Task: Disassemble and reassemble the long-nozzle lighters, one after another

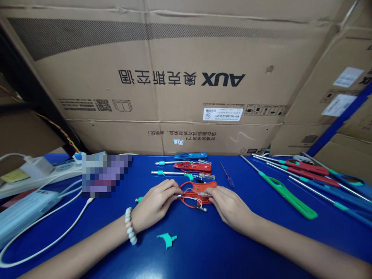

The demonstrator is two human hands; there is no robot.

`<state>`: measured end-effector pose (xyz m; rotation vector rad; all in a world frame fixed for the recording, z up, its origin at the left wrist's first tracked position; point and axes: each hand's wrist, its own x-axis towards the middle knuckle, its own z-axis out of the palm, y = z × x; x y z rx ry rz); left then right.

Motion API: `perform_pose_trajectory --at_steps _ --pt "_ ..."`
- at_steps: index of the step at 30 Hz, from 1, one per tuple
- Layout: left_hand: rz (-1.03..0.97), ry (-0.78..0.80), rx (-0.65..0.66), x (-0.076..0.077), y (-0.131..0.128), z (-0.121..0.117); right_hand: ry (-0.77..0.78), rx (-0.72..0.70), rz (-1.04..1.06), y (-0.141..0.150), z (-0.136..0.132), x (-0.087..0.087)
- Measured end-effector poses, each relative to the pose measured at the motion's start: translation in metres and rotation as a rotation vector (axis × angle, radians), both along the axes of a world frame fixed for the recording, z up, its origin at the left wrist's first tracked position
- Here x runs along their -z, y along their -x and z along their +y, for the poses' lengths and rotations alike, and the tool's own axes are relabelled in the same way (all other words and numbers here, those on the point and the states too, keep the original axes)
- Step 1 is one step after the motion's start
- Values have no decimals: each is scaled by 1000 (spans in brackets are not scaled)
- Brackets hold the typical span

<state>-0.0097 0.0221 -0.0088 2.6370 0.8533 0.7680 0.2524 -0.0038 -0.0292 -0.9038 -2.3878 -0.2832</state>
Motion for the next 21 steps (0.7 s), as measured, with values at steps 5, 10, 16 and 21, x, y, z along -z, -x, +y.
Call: perform_pose_trajectory --at_steps 5,10,16,21 --pt "-32 8 27 -2 0 -1 1 0 -6 0 -1 -1" --pt "-23 32 167 -7 0 -4 -4 -11 -2 0 -2 -3" --pt "114 -1 302 -9 -1 -8 -4 1 -11 1 -2 -6" --pt "156 -63 288 -10 -2 -10 -47 -19 -17 2 -2 -6"
